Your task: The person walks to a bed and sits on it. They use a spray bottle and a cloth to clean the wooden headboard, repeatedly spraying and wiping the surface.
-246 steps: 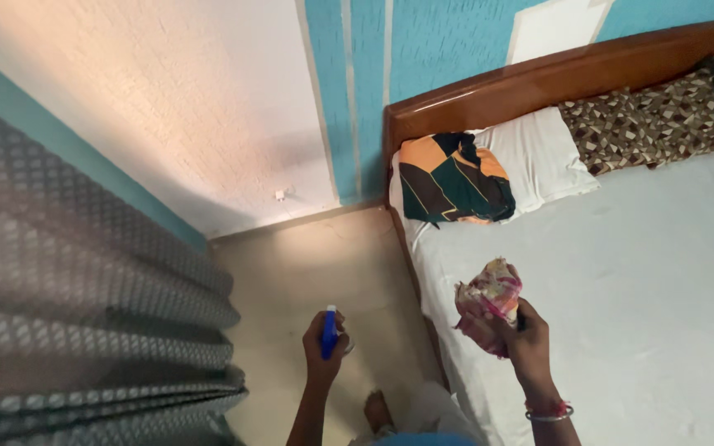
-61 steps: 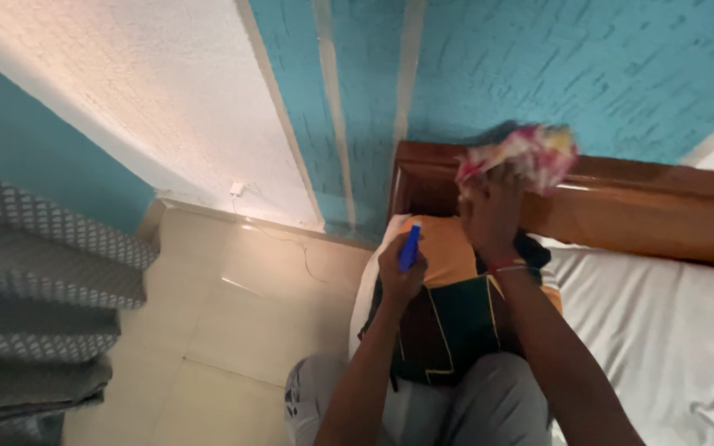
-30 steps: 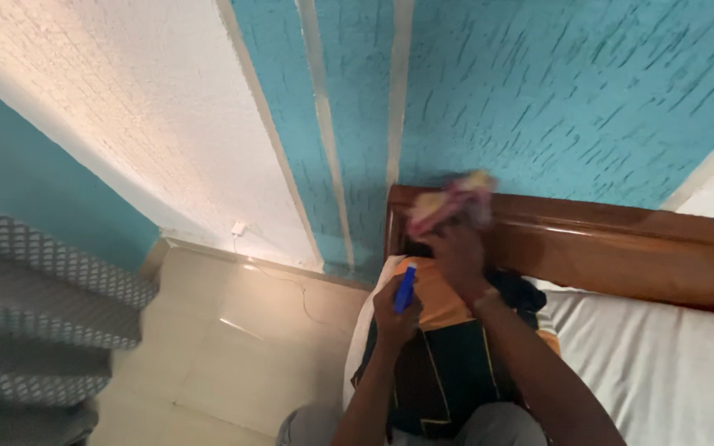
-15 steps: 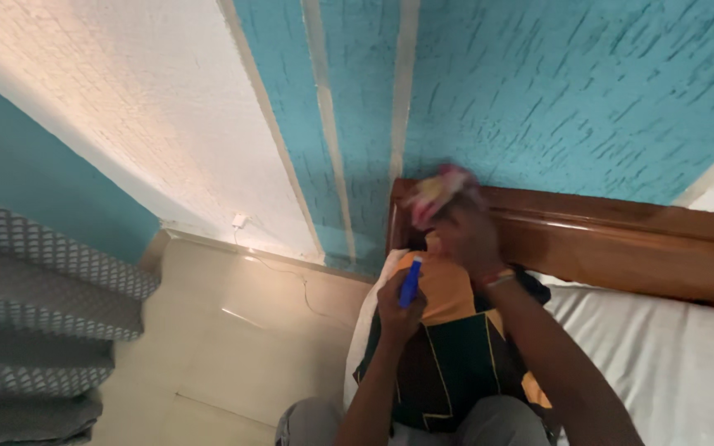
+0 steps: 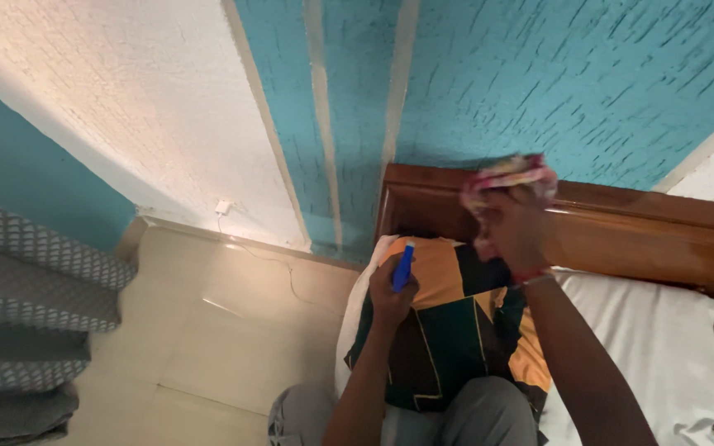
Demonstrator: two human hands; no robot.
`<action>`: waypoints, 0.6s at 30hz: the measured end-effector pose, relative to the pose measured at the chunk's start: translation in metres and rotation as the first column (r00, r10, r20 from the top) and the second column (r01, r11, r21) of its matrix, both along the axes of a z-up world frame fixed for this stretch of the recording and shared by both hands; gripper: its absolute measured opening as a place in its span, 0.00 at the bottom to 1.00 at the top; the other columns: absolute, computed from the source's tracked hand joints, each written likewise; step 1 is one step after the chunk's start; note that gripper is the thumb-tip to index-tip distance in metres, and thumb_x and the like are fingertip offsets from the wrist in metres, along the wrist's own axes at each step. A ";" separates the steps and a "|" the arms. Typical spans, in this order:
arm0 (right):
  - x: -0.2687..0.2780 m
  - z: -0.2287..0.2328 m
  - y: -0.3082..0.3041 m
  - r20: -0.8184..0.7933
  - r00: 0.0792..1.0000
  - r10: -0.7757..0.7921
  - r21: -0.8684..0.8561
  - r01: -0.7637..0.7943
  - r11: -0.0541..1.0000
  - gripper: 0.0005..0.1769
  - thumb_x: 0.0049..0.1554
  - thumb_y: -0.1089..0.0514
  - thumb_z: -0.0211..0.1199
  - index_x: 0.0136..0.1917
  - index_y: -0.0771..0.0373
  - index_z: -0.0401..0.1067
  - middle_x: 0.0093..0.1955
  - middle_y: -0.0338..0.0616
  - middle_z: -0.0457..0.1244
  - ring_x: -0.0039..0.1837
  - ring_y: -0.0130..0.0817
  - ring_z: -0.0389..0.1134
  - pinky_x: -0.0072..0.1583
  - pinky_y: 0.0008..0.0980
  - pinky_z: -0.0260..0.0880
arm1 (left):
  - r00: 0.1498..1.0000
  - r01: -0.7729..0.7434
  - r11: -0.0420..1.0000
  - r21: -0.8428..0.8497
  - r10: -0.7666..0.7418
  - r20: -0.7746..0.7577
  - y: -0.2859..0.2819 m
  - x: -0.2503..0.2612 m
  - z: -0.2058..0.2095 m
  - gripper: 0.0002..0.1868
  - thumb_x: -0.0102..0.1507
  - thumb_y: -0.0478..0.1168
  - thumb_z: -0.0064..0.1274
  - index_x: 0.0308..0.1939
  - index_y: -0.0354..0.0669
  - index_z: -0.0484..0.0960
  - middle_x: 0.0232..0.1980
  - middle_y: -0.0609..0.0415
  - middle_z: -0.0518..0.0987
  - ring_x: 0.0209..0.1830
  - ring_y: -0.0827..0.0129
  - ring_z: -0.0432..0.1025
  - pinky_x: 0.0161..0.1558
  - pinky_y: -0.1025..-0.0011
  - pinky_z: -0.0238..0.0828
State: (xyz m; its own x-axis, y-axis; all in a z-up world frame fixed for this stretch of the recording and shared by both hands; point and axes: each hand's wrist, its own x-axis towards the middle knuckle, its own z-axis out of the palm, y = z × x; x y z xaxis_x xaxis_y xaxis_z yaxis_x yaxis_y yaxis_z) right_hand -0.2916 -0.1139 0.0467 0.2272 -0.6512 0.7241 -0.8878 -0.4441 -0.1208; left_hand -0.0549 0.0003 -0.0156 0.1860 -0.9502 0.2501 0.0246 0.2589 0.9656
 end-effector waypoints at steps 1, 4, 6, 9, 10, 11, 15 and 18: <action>0.009 0.001 -0.006 -0.027 0.999 0.039 0.002 -0.039 0.999 0.15 0.47 0.51 0.70 0.49 0.52 0.80 0.57 0.40 0.66 0.64 0.43 0.63 0.62 0.47 0.64 | 1.000 0.007 0.999 0.042 -0.006 -0.025 -0.001 0.000 0.001 0.18 0.51 0.29 0.52 0.46 0.37 0.81 0.26 0.55 0.76 0.23 0.72 0.73 0.29 0.73 0.68; 0.040 0.002 -0.017 -0.163 0.977 0.134 0.207 -0.099 0.973 0.13 0.50 0.54 0.66 0.51 0.46 0.80 0.57 0.32 0.67 0.61 0.36 0.66 0.61 0.46 0.67 | 1.000 0.008 0.993 0.115 -0.005 -0.029 -0.004 0.000 0.002 0.19 0.50 0.30 0.54 0.46 0.38 0.82 0.26 0.54 0.76 0.22 0.70 0.73 0.27 0.72 0.68; 0.069 0.002 -0.028 -0.067 0.992 0.106 0.269 -0.084 0.959 0.16 0.53 0.54 0.65 0.56 0.46 0.80 0.55 0.37 0.66 0.56 0.37 0.65 0.59 0.47 0.68 | 0.998 -0.028 0.995 0.093 0.022 0.064 -0.005 0.001 0.001 0.20 0.49 0.31 0.56 0.46 0.39 0.82 0.26 0.54 0.78 0.24 0.70 0.75 0.29 0.72 0.70; 0.096 0.008 -0.035 -0.162 0.978 0.129 0.225 -0.091 0.970 0.14 0.55 0.54 0.66 0.56 0.47 0.80 0.53 0.37 0.65 0.58 0.39 0.65 0.57 0.49 0.66 | 0.995 -0.050 0.999 -0.012 0.051 0.081 -0.004 -0.001 -0.004 0.21 0.49 0.31 0.56 0.47 0.39 0.82 0.28 0.54 0.79 0.27 0.69 0.76 0.34 0.72 0.72; 0.105 0.009 -0.038 -0.176 0.975 0.138 0.225 -0.097 0.970 0.13 0.54 0.55 0.66 0.53 0.45 0.80 0.53 0.38 0.65 0.58 0.41 0.64 0.55 0.50 0.66 | 0.993 -0.064 0.998 -0.011 0.064 0.098 -0.003 -0.001 -0.006 0.20 0.50 0.31 0.56 0.47 0.39 0.82 0.28 0.54 0.79 0.27 0.69 0.76 0.33 0.72 0.72; 0.112 0.010 -0.042 -0.191 0.971 0.141 0.220 -0.098 0.971 0.13 0.52 0.55 0.66 0.51 0.43 0.80 0.53 0.38 0.65 0.59 0.44 0.64 0.53 0.50 0.66 | 0.991 -0.071 0.997 -0.014 0.072 0.117 -0.004 -0.002 -0.006 0.19 0.51 0.32 0.56 0.47 0.38 0.82 0.28 0.53 0.78 0.27 0.68 0.76 0.33 0.71 0.71; 0.126 0.006 -0.053 -0.229 0.960 0.163 0.184 -0.122 0.975 0.20 0.48 0.54 0.68 0.55 0.47 0.79 0.54 0.39 0.63 0.59 0.46 0.63 0.54 0.53 0.65 | 0.990 -0.084 0.996 0.002 0.083 0.114 -0.003 -0.003 -0.004 0.20 0.49 0.32 0.56 0.46 0.38 0.82 0.27 0.53 0.78 0.26 0.68 0.75 0.33 0.71 0.71; 0.125 -0.003 -0.057 -0.216 0.956 0.198 0.251 -0.142 0.957 0.19 0.48 0.53 0.69 0.54 0.49 0.77 0.55 0.43 0.62 0.61 0.48 0.62 0.55 0.50 0.65 | 0.998 -0.020 0.999 0.028 0.018 0.063 0.001 -0.002 -0.005 0.18 0.51 0.33 0.54 0.46 0.38 0.81 0.27 0.53 0.78 0.26 0.69 0.76 0.33 0.72 0.71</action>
